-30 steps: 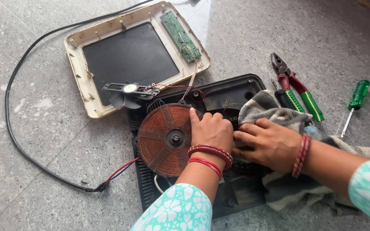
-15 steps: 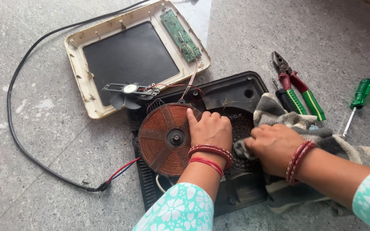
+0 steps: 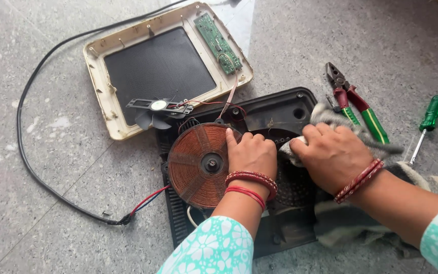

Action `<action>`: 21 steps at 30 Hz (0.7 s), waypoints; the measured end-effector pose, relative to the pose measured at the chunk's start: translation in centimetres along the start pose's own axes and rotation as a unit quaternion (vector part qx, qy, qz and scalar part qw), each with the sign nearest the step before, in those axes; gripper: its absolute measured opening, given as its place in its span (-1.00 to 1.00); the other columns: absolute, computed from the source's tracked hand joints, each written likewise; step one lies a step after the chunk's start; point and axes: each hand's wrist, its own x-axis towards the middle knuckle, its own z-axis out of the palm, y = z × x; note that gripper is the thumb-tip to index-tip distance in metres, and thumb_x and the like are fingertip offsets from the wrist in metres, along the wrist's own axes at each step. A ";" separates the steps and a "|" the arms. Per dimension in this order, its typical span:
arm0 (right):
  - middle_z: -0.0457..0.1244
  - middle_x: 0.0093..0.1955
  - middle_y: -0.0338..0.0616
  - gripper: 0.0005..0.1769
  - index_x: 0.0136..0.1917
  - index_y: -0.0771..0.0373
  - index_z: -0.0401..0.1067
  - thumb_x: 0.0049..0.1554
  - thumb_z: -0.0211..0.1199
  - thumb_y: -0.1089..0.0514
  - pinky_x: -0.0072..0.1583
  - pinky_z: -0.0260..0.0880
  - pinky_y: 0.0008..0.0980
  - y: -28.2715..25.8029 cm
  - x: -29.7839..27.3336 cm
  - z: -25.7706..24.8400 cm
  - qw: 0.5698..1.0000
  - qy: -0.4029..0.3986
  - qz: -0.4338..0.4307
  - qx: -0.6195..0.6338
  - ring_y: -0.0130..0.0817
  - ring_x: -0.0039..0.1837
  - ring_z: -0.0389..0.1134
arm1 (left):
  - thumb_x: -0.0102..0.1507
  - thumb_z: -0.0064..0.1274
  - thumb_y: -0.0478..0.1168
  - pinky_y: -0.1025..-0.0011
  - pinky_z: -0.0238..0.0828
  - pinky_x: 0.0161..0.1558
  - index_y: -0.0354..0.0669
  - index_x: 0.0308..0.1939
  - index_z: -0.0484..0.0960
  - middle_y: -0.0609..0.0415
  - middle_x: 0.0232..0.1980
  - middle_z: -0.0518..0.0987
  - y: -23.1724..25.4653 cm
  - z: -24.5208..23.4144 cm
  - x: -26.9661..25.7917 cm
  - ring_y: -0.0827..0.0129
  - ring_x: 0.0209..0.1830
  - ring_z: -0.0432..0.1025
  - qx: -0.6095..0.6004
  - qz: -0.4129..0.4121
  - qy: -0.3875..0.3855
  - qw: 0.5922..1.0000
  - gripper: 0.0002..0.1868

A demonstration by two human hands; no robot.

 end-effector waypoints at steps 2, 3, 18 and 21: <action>0.30 -0.04 -0.14 -0.83 -0.01 0.14 0.49 0.12 0.20 0.12 0.02 0.40 -0.19 0.0 -0.1 0.0 0.996 0.046 -0.018 -0.074 -0.18 0.09 0.38 | 0.28 -0.05 -0.24 -0.23 -0.10 0.47 -0.04 -0.21 0.76 0.09 -0.11 0.65 0.1 -0.1 0.4 0.21 0.10 0.46 0.003 -0.001 -0.003 1.000 -0.77; 0.30 -0.02 -0.13 -0.81 -0.02 0.17 0.49 0.10 0.19 0.12 0.01 0.39 -0.19 -0.2 -0.2 0.0 0.994 0.043 -0.035 -0.092 -0.18 0.10 0.37 | 0.27 -0.05 -0.24 -0.23 -0.10 0.47 -0.05 -0.21 0.76 0.09 -0.11 0.65 0.2 -0.1 0.4 0.20 0.10 0.46 0.004 -0.004 0.000 1.000 -0.77; 0.28 0.08 -0.32 -0.66 0.15 0.00 0.38 0.07 0.27 0.09 0.24 0.43 -0.34 0.5 -10.4 -4.8 0.944 -0.257 0.203 0.032 -0.40 0.22 0.39 | 0.21 0.00 -0.28 -0.08 0.05 0.40 -0.02 -0.20 0.75 0.06 -0.03 0.61 -0.6 -2.8 -1.3 0.20 0.19 0.42 -0.007 0.090 -0.007 0.996 -0.79; 0.30 0.03 -0.20 -0.52 0.13 0.08 0.38 -0.11 0.26 0.23 0.16 0.41 -0.19 -1.9 -10.5 -2.3 0.982 -0.040 0.114 0.144 -0.22 0.14 0.39 | 0.05 0.15 -0.27 0.14 0.37 0.22 -0.02 -0.20 0.77 0.06 0.04 0.60 0.6 -3.9 -3.5 0.18 0.24 0.41 0.024 0.107 -0.087 0.990 -0.75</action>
